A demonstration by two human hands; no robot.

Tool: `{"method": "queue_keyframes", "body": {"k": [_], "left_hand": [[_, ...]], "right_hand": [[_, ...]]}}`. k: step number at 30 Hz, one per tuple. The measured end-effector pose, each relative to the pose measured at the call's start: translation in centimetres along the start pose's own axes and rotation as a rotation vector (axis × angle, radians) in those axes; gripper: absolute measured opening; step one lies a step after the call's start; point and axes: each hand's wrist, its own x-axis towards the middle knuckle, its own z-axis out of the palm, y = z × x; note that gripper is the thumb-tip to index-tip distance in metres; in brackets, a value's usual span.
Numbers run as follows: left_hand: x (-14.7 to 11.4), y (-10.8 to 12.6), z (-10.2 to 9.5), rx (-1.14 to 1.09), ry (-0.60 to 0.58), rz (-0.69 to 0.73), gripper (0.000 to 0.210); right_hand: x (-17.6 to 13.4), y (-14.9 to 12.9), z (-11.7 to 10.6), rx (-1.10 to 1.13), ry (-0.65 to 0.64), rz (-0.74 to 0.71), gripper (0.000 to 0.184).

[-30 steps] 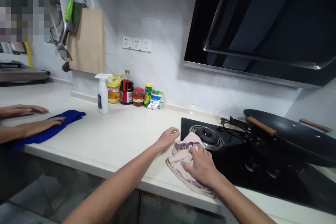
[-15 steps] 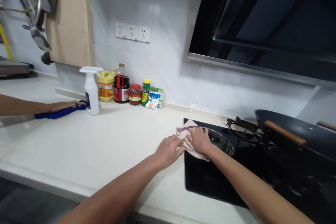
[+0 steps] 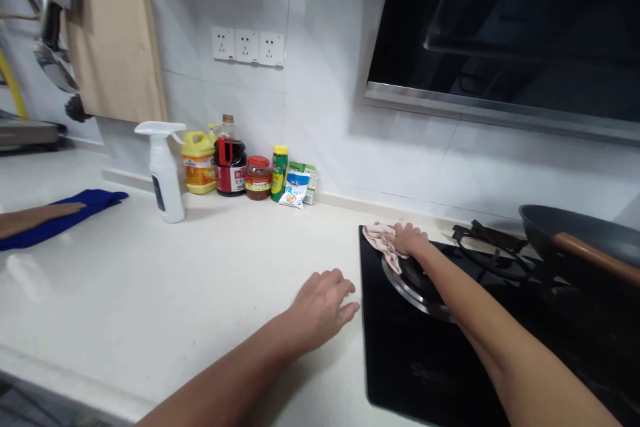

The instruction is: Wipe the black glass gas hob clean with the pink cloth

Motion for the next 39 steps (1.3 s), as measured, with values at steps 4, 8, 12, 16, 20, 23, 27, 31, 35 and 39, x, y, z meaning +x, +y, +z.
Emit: {"method": "queue_keyframes", "body": {"k": [4,8,12,16,20,23,27,31,35,39], "left_hand": [[0.0,-0.1,0.0,0.020,-0.029,0.012,0.022],[0.1,-0.1,-0.1,0.028,-0.060,0.008,0.022],[0.2,-0.2,-0.5,0.031,-0.056,0.008,0.024],[0.6,-0.5,-0.6,0.007,-0.043,-0.017,0.027],[1.0,-0.9,-0.6,0.022,-0.048,-0.016,0.032],[1.3,-1.0,-0.6,0.014,-0.018,-0.011,0.035],[1.2,-0.6,-1.0,-0.038,-0.007,-0.027,0.035],[0.9,-0.2,-1.8,-0.055,-0.005,-0.034,0.036],[1.0,-0.1,-2.0,-0.068,0.015,-0.041,0.036],[1.1,-0.1,-1.6,-0.072,0.011,-0.040,0.036]], "right_hand": [[1.0,3.2,0.4,-0.013,0.026,0.004,0.064],[0.2,6.8,0.7,-0.045,0.018,-0.004,0.049],[-1.7,9.5,1.0,-0.069,0.034,0.036,0.048],[-4.2,11.1,1.2,-0.089,0.033,0.104,0.050],[-7.0,12.6,1.7,-0.130,0.024,0.162,0.053],[-9.3,13.6,2.0,-0.159,0.017,0.181,0.055],[-12.6,13.4,1.4,-0.177,0.020,0.145,0.052],[-15.7,12.1,0.4,-0.191,0.016,0.037,0.044],[-18.5,11.0,-0.3,-0.223,-0.006,-0.090,0.039],[-21.2,9.9,-0.3,-0.238,0.024,-0.171,0.037]]}}
